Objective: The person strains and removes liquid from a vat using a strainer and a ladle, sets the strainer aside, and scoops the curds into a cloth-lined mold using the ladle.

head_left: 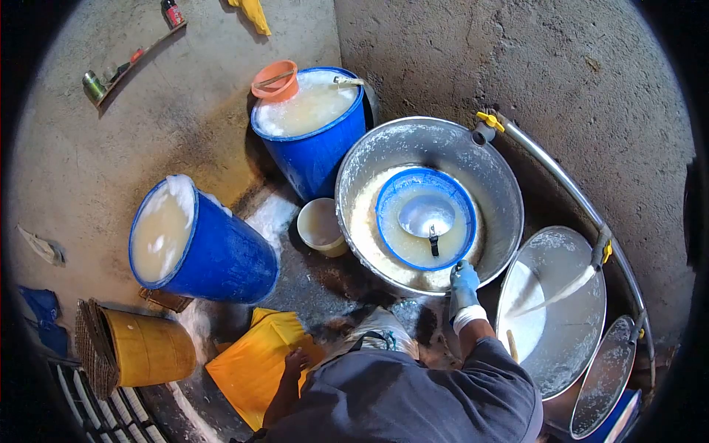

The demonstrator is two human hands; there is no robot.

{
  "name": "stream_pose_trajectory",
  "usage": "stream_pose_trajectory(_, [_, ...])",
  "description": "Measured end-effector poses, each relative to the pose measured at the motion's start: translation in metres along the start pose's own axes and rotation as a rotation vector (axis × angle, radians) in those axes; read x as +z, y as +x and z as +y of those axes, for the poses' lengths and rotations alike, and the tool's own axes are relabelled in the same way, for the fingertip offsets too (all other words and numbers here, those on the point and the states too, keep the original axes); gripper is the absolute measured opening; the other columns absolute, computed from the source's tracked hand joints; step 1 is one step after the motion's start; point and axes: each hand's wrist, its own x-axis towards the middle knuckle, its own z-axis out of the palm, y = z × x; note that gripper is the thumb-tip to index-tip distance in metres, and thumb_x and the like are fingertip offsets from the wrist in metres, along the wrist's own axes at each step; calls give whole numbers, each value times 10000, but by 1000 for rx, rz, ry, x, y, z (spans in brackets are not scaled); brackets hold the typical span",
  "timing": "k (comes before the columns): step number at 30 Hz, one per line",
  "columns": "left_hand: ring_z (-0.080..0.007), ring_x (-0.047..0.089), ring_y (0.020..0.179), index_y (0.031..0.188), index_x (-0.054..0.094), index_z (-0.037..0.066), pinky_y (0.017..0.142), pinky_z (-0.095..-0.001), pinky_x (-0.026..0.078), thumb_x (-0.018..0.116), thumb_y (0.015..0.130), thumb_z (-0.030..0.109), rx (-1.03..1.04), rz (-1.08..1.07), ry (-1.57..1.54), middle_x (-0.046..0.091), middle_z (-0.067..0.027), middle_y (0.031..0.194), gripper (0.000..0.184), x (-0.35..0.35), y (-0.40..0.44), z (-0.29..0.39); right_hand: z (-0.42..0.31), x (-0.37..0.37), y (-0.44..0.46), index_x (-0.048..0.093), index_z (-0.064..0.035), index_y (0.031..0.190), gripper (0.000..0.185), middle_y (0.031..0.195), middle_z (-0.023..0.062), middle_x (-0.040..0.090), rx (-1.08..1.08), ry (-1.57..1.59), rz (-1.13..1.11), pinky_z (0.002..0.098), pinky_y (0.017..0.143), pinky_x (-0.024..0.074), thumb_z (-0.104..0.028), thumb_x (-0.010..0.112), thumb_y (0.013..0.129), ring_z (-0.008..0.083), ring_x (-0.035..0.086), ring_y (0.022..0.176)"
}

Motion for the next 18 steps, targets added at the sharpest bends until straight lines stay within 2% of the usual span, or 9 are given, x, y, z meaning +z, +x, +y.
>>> stream_pose_trajectory(10, [-223,639,687,1010,534,118,551,-360,502,654,871,322,-9,-17,-12,635,-76,854,274,4,-8,4,-1,-1,-1,617,-206,1094,271,1074,152,640,3,10,14,451,856,481,-339,528,876,338,628,987])
stream_pose_trajectory(13, [-230,645,703,1002,543,113,564,-368,501,651,872,320,-63,-135,-146,631,-74,856,267,-3,-1,0,2,3,1,610,-213,1109,279,1087,144,638,-11,-10,7,448,857,482,-339,526,876,337,628,988])
stream_pose_trajectory(15, [-228,646,708,1000,540,99,561,-361,502,625,887,317,1,4,28,625,-83,857,260,8,-11,5,2,2,1,608,-214,1115,282,1094,144,636,-7,-8,0,447,861,480,-340,524,877,336,626,994])
stream_pose_trajectory(18, [-223,643,686,977,537,82,537,-352,500,603,899,313,2,53,48,613,-87,836,252,14,-16,9,0,0,1,606,-214,1120,286,1103,144,633,6,-8,-11,446,873,476,-342,521,878,335,620,1008])
